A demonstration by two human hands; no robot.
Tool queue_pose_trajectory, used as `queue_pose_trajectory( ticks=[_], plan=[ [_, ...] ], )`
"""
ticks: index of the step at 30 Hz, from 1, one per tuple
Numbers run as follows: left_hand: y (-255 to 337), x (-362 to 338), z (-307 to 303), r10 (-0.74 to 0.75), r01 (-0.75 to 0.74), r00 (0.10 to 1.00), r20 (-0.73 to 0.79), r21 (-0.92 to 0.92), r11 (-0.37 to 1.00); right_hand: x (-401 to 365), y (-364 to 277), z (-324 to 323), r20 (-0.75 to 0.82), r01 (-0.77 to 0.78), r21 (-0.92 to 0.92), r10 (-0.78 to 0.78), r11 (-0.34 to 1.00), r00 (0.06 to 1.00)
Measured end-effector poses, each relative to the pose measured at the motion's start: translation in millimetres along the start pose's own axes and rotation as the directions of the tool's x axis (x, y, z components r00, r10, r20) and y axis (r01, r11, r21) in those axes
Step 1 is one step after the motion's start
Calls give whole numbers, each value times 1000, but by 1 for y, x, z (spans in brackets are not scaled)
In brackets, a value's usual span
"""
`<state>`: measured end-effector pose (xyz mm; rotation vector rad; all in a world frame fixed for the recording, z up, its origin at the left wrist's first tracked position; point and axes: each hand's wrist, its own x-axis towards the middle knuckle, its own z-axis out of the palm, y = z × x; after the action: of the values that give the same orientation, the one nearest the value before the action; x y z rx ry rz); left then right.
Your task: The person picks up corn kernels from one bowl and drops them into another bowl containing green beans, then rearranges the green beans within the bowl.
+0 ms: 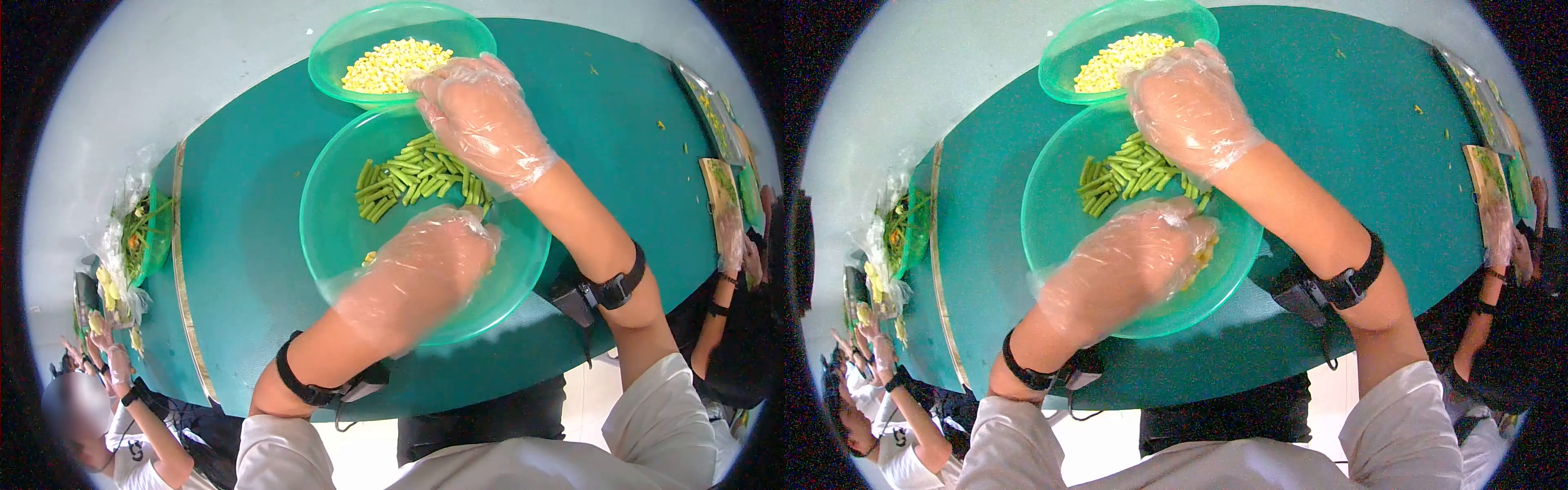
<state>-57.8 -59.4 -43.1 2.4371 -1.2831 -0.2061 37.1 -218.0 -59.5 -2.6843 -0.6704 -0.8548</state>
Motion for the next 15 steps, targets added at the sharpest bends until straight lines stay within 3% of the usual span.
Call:
queue_pose_trajectory(
  ticks=[2,11,15],
  plan=[
    [-6,3,2,14,-14,1000,3,-30,999,3,-6,-13,200,-68,-22,71,997,977],
    [-19,5,1,39,-38,999,10,-104,994,0,-5,-10,178,-63,53,53,997,983],
    [-21,3,3,0,1,1000,9,-107,994,-2,1,-1,33,36,72,-38,997,999]
  ],
)
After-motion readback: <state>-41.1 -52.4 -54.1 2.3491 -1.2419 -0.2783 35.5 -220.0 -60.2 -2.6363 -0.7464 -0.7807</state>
